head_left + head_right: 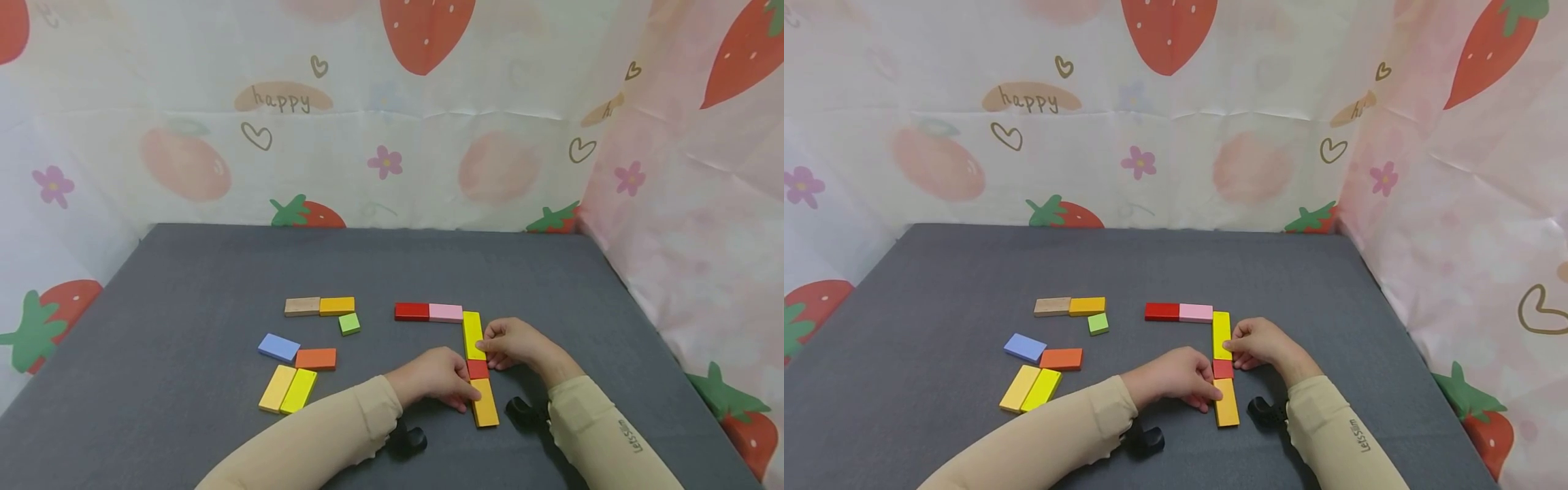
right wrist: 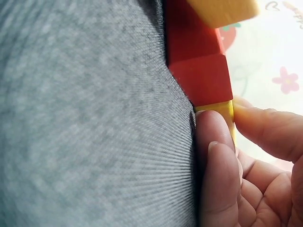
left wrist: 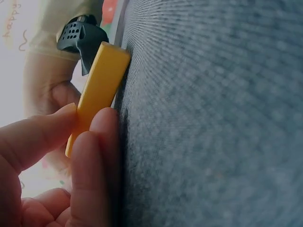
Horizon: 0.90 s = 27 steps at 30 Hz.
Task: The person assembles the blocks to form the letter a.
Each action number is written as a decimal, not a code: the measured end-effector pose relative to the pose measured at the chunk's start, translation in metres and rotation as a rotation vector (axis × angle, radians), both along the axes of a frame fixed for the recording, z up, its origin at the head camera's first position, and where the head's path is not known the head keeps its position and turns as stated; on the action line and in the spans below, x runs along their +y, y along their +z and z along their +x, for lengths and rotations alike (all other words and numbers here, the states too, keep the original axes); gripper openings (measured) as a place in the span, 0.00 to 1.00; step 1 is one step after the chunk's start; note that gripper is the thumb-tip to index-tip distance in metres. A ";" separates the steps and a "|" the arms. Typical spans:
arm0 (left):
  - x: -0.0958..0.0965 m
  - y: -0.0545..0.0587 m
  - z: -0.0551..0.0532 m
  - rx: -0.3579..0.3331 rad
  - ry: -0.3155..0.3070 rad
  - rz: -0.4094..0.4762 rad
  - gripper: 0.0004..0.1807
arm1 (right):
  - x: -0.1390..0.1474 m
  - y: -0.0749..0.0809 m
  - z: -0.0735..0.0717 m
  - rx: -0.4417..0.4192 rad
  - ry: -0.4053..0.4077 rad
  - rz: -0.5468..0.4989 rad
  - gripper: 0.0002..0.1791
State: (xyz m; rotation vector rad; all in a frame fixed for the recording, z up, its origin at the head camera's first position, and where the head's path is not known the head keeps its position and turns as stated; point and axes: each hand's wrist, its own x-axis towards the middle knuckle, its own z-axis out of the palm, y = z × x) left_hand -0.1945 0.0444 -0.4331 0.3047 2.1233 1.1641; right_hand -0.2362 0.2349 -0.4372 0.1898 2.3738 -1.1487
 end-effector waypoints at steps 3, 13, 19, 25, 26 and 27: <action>0.001 0.001 0.000 0.021 -0.016 -0.024 0.10 | 0.000 -0.001 0.000 0.002 0.002 -0.001 0.10; 0.003 0.002 0.000 0.124 -0.050 -0.116 0.13 | 0.001 -0.003 -0.002 -0.003 -0.003 0.002 0.10; 0.005 0.002 0.001 0.152 -0.057 -0.146 0.14 | 0.002 -0.004 -0.002 -0.004 -0.008 -0.002 0.10; 0.005 0.002 0.000 0.187 -0.078 -0.203 0.17 | 0.001 -0.003 -0.002 -0.006 -0.015 0.010 0.10; 0.006 0.002 0.000 0.192 -0.079 -0.211 0.17 | 0.001 -0.003 -0.002 -0.004 -0.013 0.011 0.10; 0.006 0.002 0.000 0.195 -0.080 -0.217 0.17 | 0.001 -0.003 -0.002 -0.004 -0.012 0.010 0.10</action>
